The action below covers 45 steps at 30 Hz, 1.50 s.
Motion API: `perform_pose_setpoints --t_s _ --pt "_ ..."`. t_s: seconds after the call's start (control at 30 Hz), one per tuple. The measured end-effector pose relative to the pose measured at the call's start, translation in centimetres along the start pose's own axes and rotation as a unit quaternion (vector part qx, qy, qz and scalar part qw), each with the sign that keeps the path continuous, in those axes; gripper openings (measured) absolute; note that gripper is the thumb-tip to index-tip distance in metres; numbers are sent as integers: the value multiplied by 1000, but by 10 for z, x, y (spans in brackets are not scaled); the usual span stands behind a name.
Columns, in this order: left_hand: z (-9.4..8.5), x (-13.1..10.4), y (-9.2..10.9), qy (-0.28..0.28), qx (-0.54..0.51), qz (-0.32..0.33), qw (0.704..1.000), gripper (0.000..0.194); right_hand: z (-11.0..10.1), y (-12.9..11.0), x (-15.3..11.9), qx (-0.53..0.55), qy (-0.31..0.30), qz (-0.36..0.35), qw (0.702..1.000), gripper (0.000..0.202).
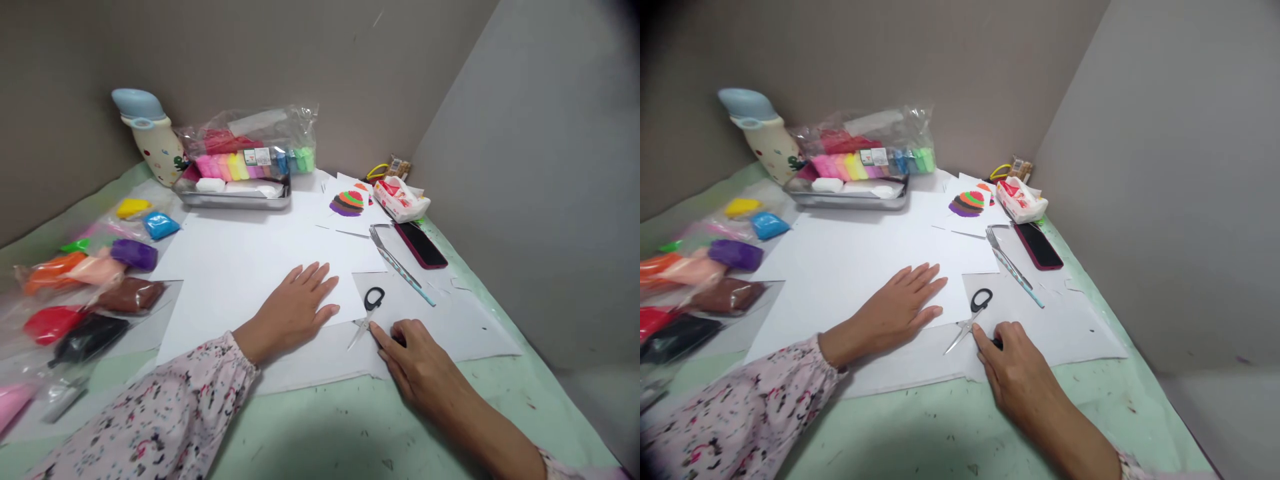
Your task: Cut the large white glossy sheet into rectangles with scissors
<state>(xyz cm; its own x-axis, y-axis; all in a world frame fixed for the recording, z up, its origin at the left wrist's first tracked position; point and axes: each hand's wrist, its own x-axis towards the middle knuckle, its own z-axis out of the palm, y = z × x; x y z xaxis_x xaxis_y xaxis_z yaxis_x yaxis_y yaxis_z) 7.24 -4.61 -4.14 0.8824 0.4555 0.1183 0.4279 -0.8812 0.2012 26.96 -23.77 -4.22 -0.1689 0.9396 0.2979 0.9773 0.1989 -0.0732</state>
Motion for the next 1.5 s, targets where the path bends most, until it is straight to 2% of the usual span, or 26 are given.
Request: perform_pose_setpoints --t_s 0.17,0.47,0.67,0.8,1.07,1.33,1.5 --pt "2 -1 -1 -3 1 1 1000 61 -2 -2 -6 -4 -5 -3 1000 40" --pt "0 0 0 -2 3 3 1000 60 3 -6 4 -11 17 -6 1000 40" --pt "0 0 0 1 3 1 1000 59 -2 -8 3 54 -4 39 998 31" --pt "-1 -1 1 1 5 0 1000 59 -4 -7 8 73 -31 62 995 42" --pt "0 -1 1 1 2 1 1000 57 -2 -9 10 60 -45 55 996 53" --pt "0 0 1 -6 -3 1 1000 55 -2 -8 14 80 -24 98 992 48" --pt "1 0 0 2 -9 1 1000 54 -4 -5 22 104 -48 111 987 55"
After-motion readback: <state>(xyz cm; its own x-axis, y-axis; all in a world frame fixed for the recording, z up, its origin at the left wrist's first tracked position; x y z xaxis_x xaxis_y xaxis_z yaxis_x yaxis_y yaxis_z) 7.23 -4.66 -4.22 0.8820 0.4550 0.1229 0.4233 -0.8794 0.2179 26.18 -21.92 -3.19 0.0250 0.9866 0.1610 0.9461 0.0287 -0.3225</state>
